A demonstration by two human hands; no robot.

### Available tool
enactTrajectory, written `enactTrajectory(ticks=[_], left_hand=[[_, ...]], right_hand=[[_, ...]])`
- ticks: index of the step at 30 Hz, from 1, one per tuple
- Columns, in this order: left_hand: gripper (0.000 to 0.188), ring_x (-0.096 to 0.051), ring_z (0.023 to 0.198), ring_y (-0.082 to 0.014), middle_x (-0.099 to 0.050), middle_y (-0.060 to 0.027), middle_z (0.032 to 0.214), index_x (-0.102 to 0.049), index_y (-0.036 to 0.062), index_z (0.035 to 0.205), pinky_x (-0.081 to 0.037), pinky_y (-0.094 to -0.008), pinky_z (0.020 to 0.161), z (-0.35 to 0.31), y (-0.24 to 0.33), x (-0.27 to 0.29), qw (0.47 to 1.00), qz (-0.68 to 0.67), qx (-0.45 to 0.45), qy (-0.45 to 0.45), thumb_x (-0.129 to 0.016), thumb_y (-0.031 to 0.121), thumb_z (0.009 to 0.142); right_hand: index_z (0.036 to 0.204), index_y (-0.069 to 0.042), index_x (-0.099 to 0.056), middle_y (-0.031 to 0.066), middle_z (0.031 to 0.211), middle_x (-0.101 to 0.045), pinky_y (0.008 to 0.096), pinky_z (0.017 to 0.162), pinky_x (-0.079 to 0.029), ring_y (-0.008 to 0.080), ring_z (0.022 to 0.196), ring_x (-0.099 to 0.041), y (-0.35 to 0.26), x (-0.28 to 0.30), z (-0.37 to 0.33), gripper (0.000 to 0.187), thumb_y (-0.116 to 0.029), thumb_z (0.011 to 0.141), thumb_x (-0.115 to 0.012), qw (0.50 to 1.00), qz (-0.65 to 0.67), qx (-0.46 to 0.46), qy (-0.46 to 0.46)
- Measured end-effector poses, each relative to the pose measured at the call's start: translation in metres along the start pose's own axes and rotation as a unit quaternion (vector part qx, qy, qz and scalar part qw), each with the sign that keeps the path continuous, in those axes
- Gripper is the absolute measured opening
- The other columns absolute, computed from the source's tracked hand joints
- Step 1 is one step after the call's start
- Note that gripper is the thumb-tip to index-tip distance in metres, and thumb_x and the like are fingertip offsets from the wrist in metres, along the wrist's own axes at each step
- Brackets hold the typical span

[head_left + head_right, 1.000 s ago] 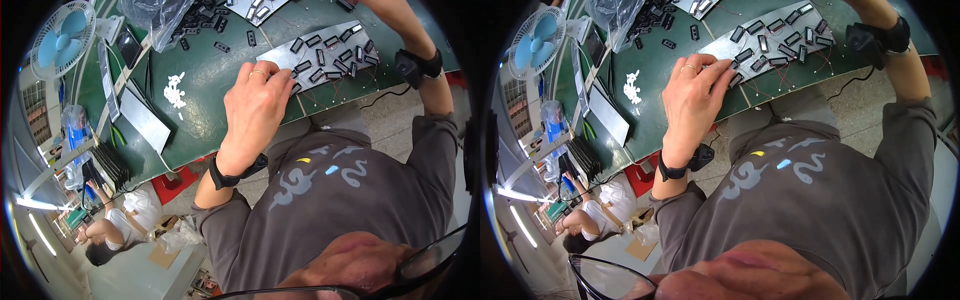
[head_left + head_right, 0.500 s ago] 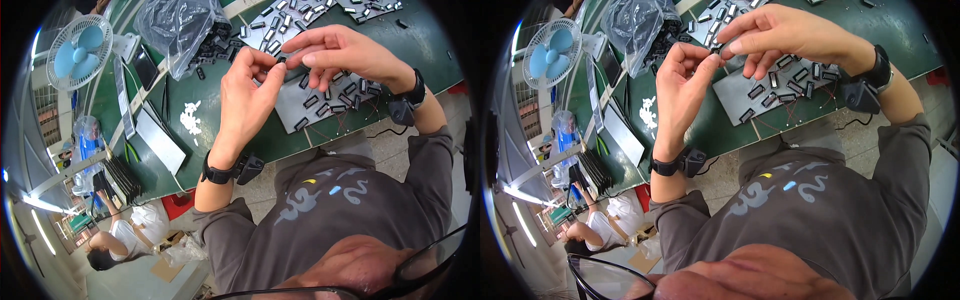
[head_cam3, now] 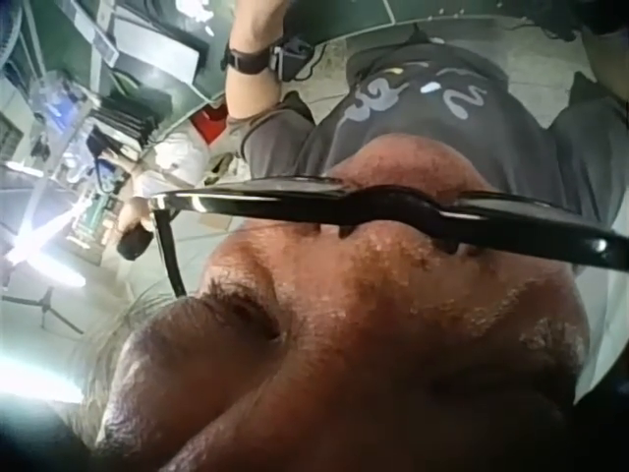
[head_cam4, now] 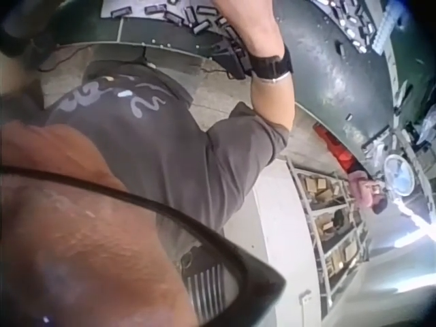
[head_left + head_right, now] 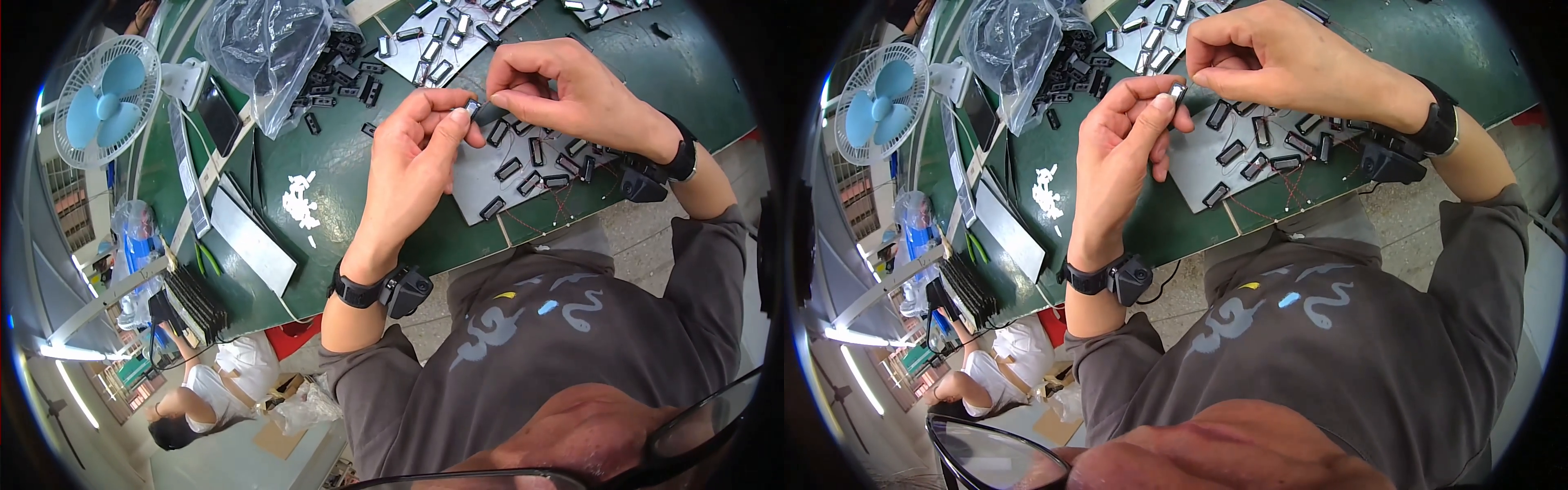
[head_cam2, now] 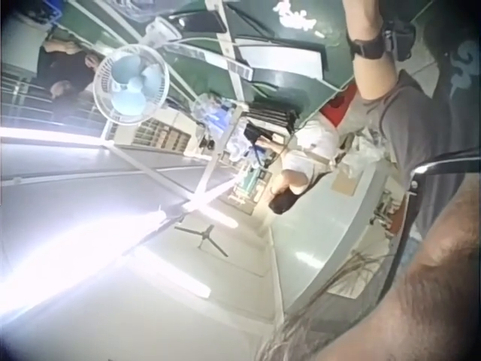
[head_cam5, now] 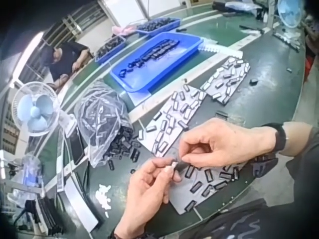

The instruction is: The person picks up a speaker and a plastic housing, fits the speaker into the housing by hand, and places the assembled unit onto a metal plate, repeating this process for several components.

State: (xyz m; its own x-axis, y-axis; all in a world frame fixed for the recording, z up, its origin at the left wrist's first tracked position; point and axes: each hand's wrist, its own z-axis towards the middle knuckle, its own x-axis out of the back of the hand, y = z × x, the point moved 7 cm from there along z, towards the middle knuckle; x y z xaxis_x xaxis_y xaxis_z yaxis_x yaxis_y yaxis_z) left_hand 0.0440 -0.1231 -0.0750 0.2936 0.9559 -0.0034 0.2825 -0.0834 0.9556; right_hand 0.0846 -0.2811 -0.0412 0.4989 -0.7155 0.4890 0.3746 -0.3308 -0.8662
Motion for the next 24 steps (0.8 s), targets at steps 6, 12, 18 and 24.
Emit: enactTrajectory(ticks=[6,12,18,24], left_hand=[[0.024,-0.048,0.058,-0.0015,-0.069,-0.0035,0.087,-0.058,-0.0014,0.12,-0.041,-0.0179,0.047,0.0,-0.001,-0.003,1.0,-0.016,-0.004,-0.014,-0.055,0.015,0.102],[0.024,-0.048,0.058,-0.0019,-0.069,-0.0035,0.085,-0.059,-0.0012,0.119,-0.041,-0.0184,0.047,0.001,-0.004,-0.004,1.0,-0.016,-0.001,-0.017,-0.054,0.015,0.102],[0.021,-0.044,0.059,-0.0036,-0.065,-0.004,0.085,-0.062,0.0004,0.118,-0.042,-0.0193,0.05,-0.001,-0.002,-0.005,1.0,-0.022,0.015,-0.016,-0.057,0.013,0.102],[0.022,-0.044,0.059,-0.0035,-0.066,-0.0043,0.085,-0.062,-0.0005,0.117,-0.042,-0.0191,0.05,0.0,-0.003,-0.004,0.999,-0.03,0.013,-0.022,-0.058,0.013,0.101]], right_hand=[[0.091,-0.001,-0.064,-0.002,0.066,-0.048,0.0256,0.054,-0.035,0.0066,0.06,-0.043,0.0,-0.001,-0.001,0.009,-0.009,0.089,-0.068,1.0,-0.012,-0.004,-0.003],[0.092,-0.002,-0.065,-0.0009,0.065,-0.05,0.0261,0.053,-0.035,0.0074,0.058,-0.042,0.007,-0.001,-0.003,0.009,-0.008,0.089,-0.069,1.0,-0.011,0.019,-0.009],[0.093,-0.002,-0.065,-0.0002,0.065,-0.051,0.0264,0.053,-0.035,0.0079,0.058,-0.043,0.007,-0.001,-0.003,0.009,-0.009,0.089,-0.068,0.999,-0.022,0.022,-0.018],[0.093,-0.002,-0.065,-0.0027,0.066,-0.053,0.026,0.054,-0.036,0.0062,0.059,-0.043,0.011,-0.004,-0.002,0.011,-0.012,0.091,-0.068,0.999,0.002,-0.011,-0.044]])
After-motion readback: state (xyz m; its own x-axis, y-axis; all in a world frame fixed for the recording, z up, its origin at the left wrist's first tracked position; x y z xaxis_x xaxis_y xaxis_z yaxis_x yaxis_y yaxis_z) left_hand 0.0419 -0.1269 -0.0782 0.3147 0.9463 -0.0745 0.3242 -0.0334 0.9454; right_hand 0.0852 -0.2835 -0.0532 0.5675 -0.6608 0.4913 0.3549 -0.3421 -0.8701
